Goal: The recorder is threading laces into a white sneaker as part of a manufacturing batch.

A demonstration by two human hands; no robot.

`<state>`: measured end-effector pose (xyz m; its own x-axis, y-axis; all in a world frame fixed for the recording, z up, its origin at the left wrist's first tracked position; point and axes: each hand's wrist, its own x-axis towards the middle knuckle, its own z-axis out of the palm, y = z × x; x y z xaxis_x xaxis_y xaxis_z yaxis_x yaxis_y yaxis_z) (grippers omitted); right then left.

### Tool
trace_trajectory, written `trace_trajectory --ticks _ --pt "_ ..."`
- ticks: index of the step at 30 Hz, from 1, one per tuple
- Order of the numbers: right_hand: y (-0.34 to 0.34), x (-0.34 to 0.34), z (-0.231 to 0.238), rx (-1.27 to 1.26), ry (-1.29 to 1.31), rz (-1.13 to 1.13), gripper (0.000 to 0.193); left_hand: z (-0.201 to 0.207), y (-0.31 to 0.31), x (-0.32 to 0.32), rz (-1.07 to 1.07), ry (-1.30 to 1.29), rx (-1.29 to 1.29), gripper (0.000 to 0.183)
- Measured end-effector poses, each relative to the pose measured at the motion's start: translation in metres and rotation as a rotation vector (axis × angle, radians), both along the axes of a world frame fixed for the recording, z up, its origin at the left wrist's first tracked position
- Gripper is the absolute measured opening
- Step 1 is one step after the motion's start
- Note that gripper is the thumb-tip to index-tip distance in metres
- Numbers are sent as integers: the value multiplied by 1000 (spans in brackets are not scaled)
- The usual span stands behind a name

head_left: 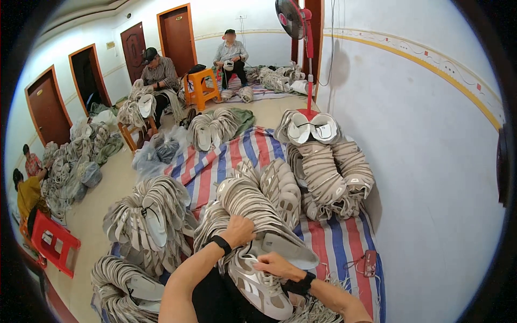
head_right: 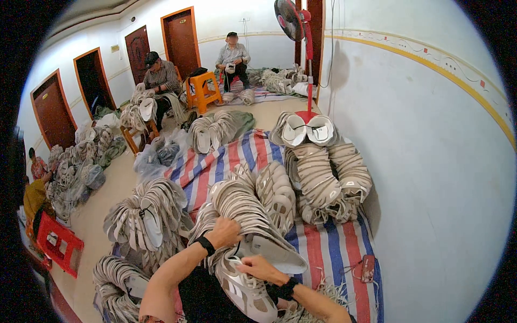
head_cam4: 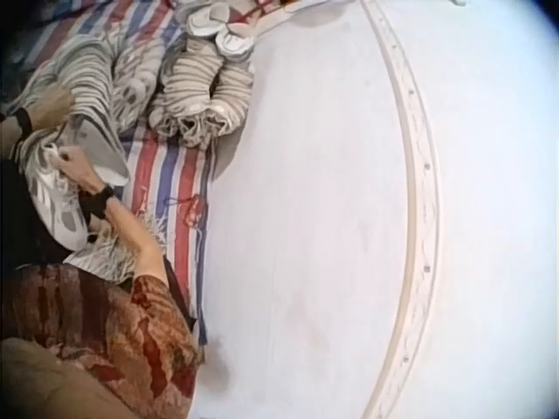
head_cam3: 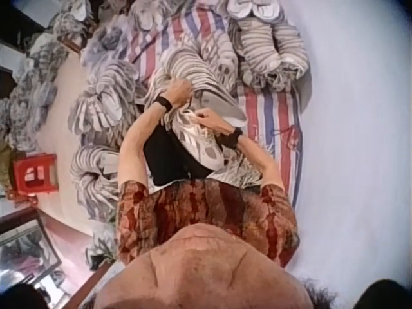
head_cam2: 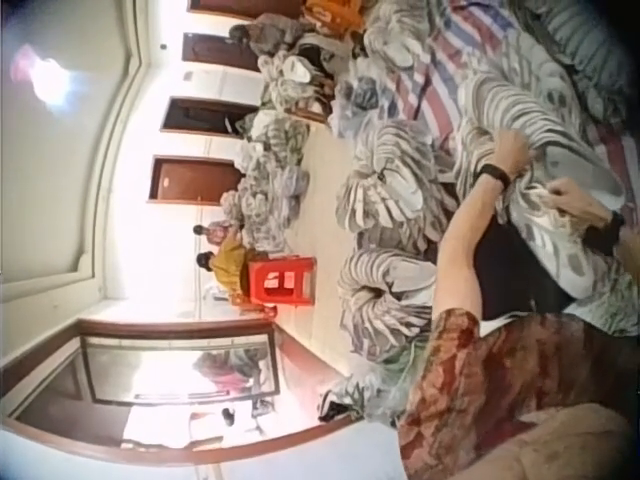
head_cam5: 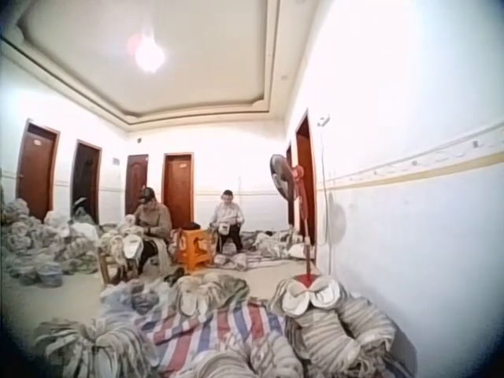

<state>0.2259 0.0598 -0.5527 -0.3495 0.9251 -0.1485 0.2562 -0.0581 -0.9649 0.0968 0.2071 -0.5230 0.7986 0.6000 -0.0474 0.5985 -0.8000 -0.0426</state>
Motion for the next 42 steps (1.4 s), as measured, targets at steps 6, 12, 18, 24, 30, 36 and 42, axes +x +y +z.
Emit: trace_trajectory --ticks 6,12,18,24,30,36,42 --pt "-14 69 -68 -71 541 -507 22 -20 5 -19 37 -199 -56 25" --pt "-7 97 -59 -389 364 -415 31 -36 -14 -14 92 -271 -96 27" --pt "-87 52 30 804 -843 -211 44 -34 -22 -20 102 -381 -78 24" --pt "-89 35 -36 612 -1328 -253 20 -33 -26 -27 59 -377 -54 36" --pt "-53 113 -87 479 -822 -470 25 -26 -52 -112 132 -415 -115 26" --pt "-50 110 -87 347 -749 -318 36 -54 -121 -190 291 -619 -273 38" --pt "-54 109 -50 202 -757 -140 45 -60 -158 -219 359 -582 -304 62"
